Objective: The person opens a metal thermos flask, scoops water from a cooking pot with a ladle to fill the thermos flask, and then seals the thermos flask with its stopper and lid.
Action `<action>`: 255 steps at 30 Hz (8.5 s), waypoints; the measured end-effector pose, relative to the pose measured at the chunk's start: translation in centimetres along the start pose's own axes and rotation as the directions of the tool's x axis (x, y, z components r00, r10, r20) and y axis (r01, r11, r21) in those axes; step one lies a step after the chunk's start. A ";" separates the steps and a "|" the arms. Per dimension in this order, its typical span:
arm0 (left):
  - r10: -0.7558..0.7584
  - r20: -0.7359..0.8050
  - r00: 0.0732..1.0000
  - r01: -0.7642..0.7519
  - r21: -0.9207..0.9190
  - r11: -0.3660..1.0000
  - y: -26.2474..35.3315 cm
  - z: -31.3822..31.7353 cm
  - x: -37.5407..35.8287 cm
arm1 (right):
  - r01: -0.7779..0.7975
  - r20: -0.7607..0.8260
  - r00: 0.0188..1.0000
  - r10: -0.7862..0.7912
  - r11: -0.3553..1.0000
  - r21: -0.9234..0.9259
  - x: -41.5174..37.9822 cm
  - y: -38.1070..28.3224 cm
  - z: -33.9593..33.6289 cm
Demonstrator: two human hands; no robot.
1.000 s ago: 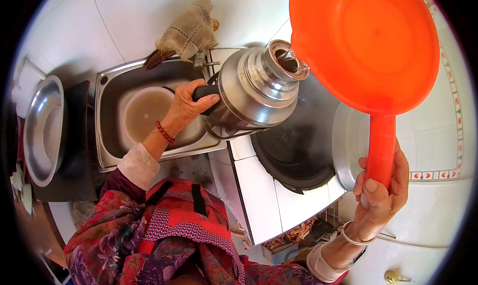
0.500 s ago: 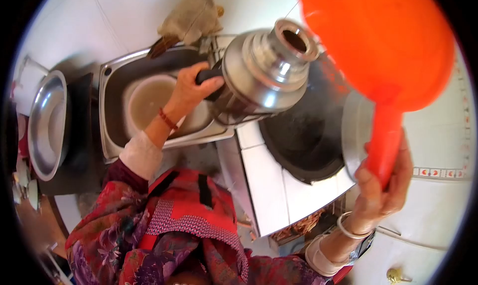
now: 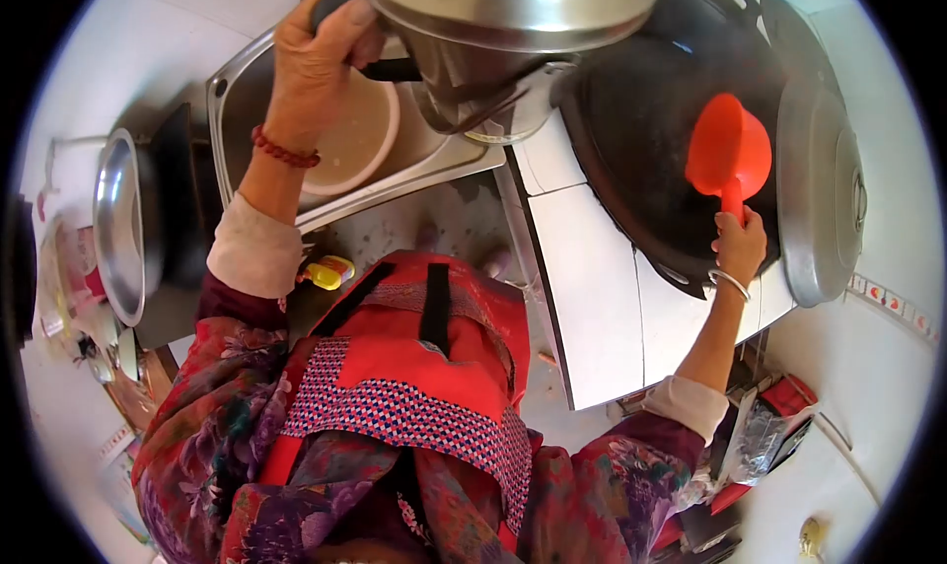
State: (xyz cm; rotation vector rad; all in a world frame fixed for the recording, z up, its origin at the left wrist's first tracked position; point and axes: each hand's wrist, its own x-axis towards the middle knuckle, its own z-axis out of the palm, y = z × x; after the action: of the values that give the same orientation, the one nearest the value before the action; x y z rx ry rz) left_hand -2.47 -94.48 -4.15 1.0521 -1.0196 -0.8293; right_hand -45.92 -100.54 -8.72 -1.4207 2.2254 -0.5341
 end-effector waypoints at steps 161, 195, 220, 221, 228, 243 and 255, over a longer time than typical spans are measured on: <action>-0.038 0.036 0.999 0.028 0.251 0.968 2.1 0.2 -0.5 | 0.587 -0.195 0.767 -0.612 0.543 0.601 -17.8 -22.8 -15.6; -0.087 -0.115 0.989 0.082 -0.048 0.995 0.3 0.0 -1.1 | -0.044 -0.044 0.999 0.030 0.927 -0.372 4.0 3.0 5.1; -0.081 -0.039 0.996 0.078 -0.076 0.994 0.4 0.3 -1.0 | -0.323 0.376 0.911 -0.170 0.274 0.906 -4.7 -6.6 -3.8; -0.098 -0.033 0.995 0.095 -0.076 0.993 0.4 0.3 -0.9 | -0.298 0.357 0.912 -0.203 0.272 0.915 -5.2 -7.4 -4.8; -0.114 -0.017 0.993 0.114 0.024 0.993 1.9 0.9 -0.7 | -0.160 0.229 0.906 -0.356 0.214 0.964 -9.2 -12.9 -11.0; 0.002 -0.013 1.000 0.000 0.190 0.982 1.6 0.6 -0.4 | -0.027 0.118 0.852 -0.511 0.182 0.983 -14.7 -19.3 -15.8; -0.019 0.006 1.000 0.017 0.285 0.958 2.0 0.3 -0.4 | 0.023 0.092 0.857 -0.507 0.216 0.976 -15.7 -20.7 -15.5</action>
State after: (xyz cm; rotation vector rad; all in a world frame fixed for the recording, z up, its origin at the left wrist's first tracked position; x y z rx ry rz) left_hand -2.78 -93.67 -2.27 1.3042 -1.1618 -0.7148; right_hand -33.37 -93.11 17.79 -1.0055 0.8226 -1.3078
